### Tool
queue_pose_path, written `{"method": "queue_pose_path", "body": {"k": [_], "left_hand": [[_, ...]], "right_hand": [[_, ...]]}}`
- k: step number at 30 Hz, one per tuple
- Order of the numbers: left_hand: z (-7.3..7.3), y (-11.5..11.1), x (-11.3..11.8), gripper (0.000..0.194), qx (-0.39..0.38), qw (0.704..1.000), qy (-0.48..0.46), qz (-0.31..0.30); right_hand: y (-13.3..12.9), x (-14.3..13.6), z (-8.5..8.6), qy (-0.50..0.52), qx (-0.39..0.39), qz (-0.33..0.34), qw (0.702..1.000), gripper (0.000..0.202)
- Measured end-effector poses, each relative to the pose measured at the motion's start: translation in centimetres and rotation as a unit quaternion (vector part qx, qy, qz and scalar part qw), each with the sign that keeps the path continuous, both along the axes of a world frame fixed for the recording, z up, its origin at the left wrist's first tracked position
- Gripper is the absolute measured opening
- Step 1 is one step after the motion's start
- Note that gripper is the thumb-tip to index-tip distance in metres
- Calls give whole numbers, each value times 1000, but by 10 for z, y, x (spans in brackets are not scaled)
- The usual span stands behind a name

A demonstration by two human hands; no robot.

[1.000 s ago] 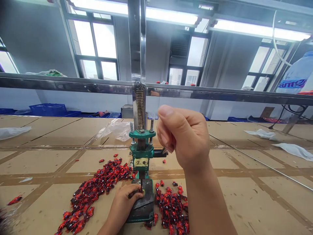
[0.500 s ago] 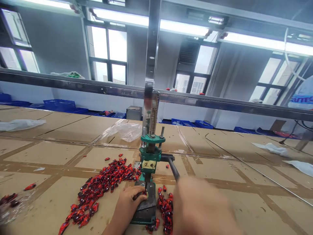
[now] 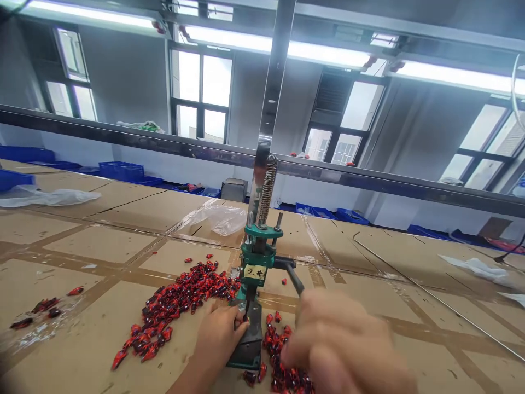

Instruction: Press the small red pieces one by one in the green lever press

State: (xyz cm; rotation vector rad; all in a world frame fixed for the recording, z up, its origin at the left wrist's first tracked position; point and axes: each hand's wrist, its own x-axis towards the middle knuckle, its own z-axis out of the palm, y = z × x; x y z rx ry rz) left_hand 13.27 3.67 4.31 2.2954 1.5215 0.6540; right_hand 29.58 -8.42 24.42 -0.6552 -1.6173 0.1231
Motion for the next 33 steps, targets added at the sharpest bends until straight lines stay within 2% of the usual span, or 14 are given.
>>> {"method": "queue_pose_path", "body": {"k": [2, 4, 6, 7, 10, 13, 14, 17, 20, 23, 27, 30, 33], "left_hand": [[1, -9, 8, 16, -27, 999, -12, 31], [-1, -20, 16, 16, -63, 997, -24, 48], [-4, -27, 17, 13, -77, 996, -34, 36], [-5, -29, 14, 20, -68, 997, -38, 23], [-5, -16, -16, 30, -10, 998, -40, 36], [1, 16, -63, 27, 53, 990, 41, 121], [2, 29, -78, 25, 59, 988, 72, 126], [2, 58, -108, 30, 40, 990, 114, 70], [-1, 69, -117, 23, 35, 997, 66, 18], [-3, 63, -107, 24, 6, 997, -72, -5], [-5, 42, -72, 33, -98, 967, -230, -57], [-13, 29, -40, 28, -79, 965, -232, -87], [-29, 25, -16, 17, -5, 975, -191, -112]], "right_hand": [[23, 3, 23, 84, 19, 18, 996, 41], [44, 4, 45, 153, 8, 32, 988, 38], [56, 2, 60, 161, -13, 38, 986, 39], [59, 1, 63, 157, -18, 37, 987, 38], [57, 1, 63, 161, -16, 35, 986, 38], [54, 2, 58, 168, -14, 48, 985, 38], [54, 2, 57, 165, -12, 52, 985, 38], [56, 1, 57, 163, -1, 55, 985, 39], [57, 0, 58, 171, 0, 58, 983, 40], [56, 0, 58, 168, -4, 60, 984, 40], [56, 0, 57, 178, 6, 66, 982, 40], [57, 1, 58, 181, 6, 75, 981, 40], [57, 2, 58, 174, 8, 79, 982, 39]]}}
